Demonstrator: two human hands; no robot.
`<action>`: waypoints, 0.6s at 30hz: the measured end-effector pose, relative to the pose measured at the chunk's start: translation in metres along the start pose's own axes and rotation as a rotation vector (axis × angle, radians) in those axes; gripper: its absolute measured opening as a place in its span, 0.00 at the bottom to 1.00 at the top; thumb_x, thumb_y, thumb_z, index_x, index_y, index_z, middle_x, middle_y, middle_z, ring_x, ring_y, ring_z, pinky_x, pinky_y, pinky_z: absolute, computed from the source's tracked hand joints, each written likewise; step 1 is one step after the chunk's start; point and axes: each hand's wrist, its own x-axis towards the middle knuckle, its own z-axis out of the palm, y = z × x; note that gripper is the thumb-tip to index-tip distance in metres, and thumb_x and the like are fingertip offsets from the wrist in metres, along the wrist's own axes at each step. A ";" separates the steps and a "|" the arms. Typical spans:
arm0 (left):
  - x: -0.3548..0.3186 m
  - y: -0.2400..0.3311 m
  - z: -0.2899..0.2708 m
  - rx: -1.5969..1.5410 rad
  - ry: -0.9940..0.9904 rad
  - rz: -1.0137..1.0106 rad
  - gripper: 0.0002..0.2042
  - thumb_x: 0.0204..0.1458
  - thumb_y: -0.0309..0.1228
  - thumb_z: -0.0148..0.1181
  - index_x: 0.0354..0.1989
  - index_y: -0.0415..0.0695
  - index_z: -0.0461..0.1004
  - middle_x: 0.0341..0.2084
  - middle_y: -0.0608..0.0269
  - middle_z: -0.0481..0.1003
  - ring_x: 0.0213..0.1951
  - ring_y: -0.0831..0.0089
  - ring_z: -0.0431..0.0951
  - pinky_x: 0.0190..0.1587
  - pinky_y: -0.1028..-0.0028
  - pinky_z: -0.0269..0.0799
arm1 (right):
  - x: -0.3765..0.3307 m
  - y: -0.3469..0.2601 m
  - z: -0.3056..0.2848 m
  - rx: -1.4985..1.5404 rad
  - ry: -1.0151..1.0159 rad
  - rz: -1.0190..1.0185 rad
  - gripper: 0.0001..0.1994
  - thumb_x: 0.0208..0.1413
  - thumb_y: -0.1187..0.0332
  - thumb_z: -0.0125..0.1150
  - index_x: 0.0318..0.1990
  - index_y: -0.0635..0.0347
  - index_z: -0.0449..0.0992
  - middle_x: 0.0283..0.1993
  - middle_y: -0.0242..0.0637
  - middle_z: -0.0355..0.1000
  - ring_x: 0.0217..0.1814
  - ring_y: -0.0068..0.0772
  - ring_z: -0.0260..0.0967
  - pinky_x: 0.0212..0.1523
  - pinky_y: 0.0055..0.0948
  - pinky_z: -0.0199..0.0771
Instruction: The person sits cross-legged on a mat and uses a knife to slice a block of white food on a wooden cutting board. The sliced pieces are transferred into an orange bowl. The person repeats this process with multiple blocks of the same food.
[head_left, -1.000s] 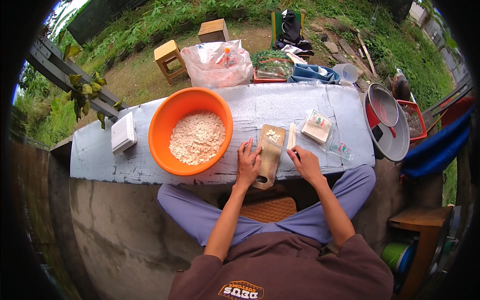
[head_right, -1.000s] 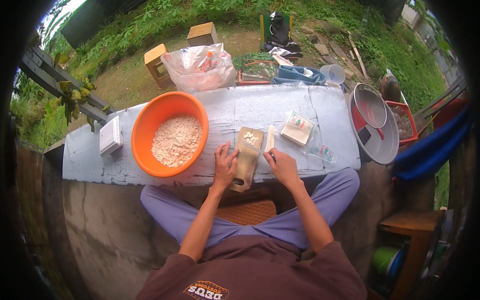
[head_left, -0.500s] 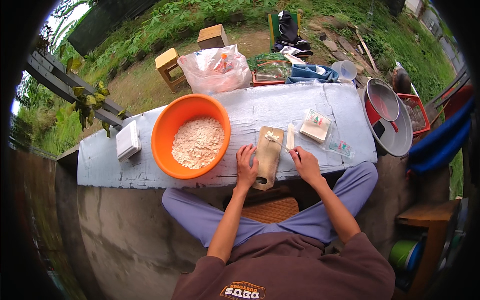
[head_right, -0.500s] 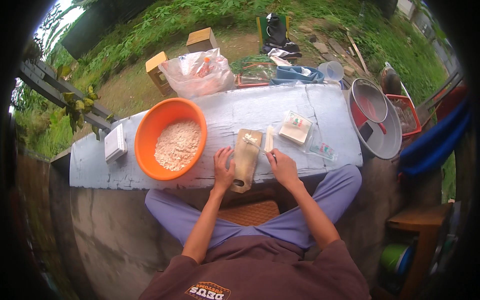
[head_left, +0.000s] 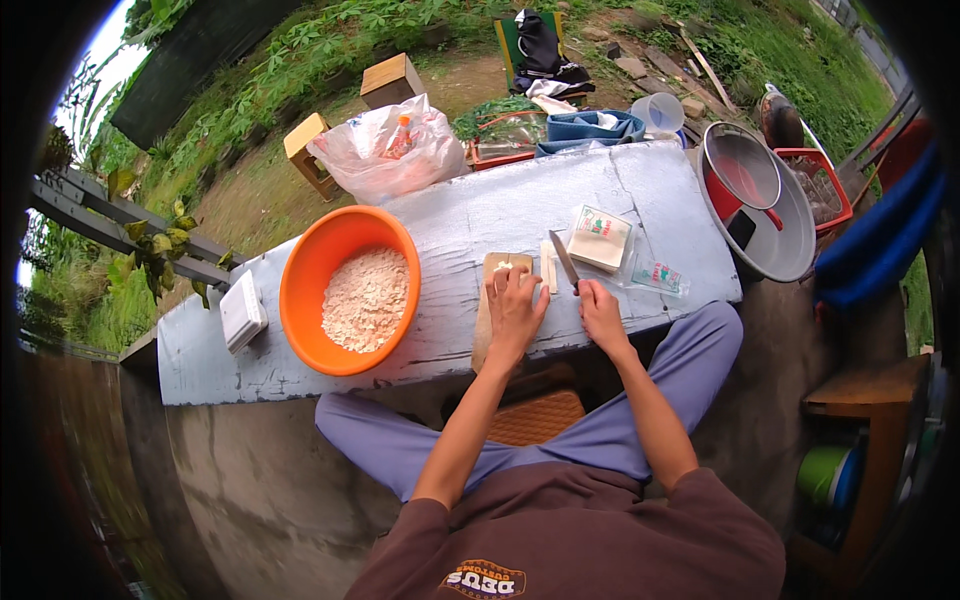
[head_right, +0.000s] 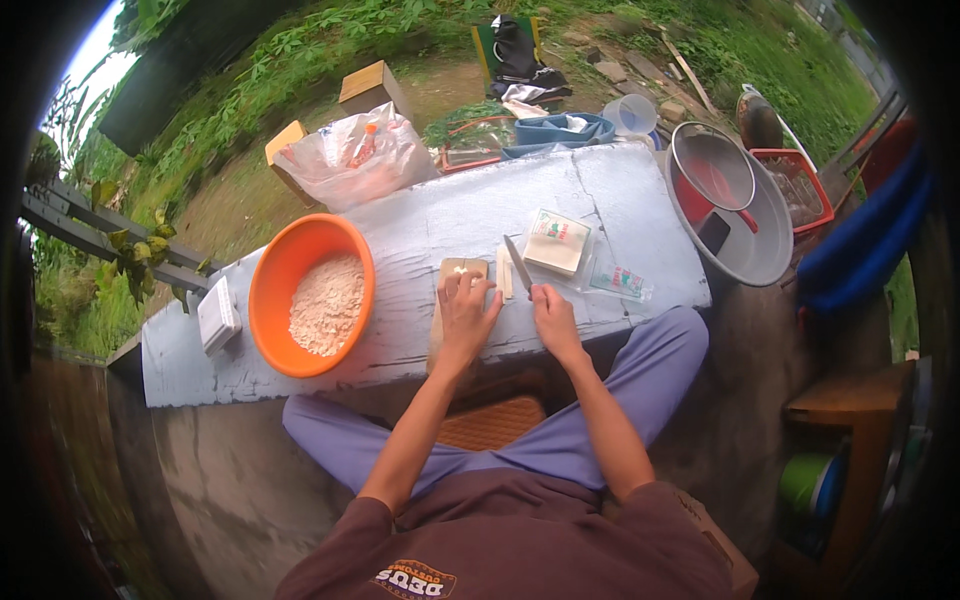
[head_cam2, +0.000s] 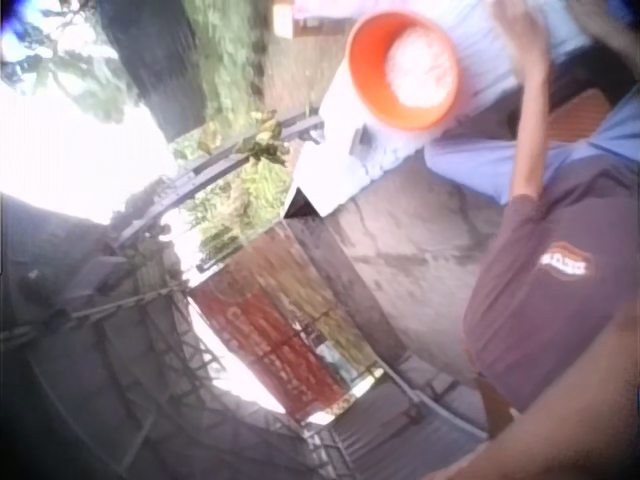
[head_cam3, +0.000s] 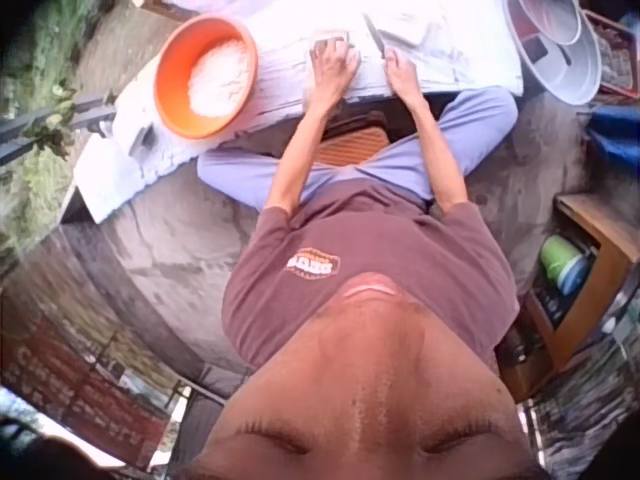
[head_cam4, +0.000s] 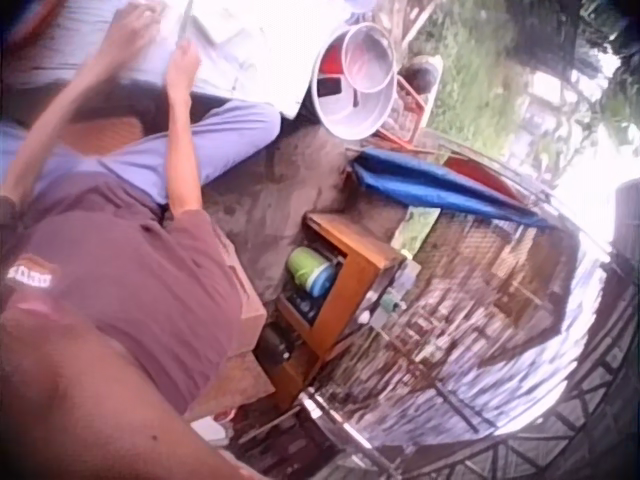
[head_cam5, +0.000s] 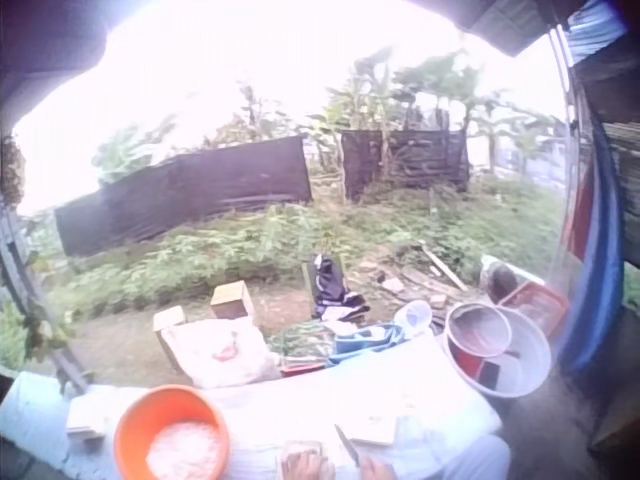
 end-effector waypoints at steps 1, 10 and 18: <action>0.008 -0.001 0.007 0.032 0.051 0.042 0.10 0.50 0.35 0.66 0.37 0.44 0.81 0.45 0.59 0.73 0.54 0.59 0.65 0.62 0.59 0.52 | -0.001 -0.001 0.003 -0.035 0.018 -0.041 0.18 0.71 0.55 0.47 0.38 0.61 0.74 0.18 0.29 0.63 0.16 0.18 0.59 0.16 0.26 0.58; 0.030 -0.006 0.035 0.184 0.024 -0.004 0.07 0.44 0.35 0.67 0.27 0.45 0.81 0.42 0.60 0.73 0.51 0.61 0.66 0.61 0.58 0.50 | -0.005 -0.024 0.003 -0.130 0.052 -0.022 0.17 0.69 0.59 0.50 0.38 0.66 0.73 0.26 0.57 0.71 0.31 0.62 0.71 0.32 0.45 0.67; 0.015 -0.002 0.021 -0.014 0.149 -0.169 0.04 0.46 0.32 0.65 0.27 0.46 0.81 0.37 0.65 0.77 0.47 0.64 0.70 0.57 0.61 0.56 | -0.011 -0.034 0.007 -0.107 0.050 -0.056 0.16 0.69 0.59 0.50 0.38 0.66 0.72 0.26 0.57 0.71 0.32 0.64 0.72 0.31 0.48 0.66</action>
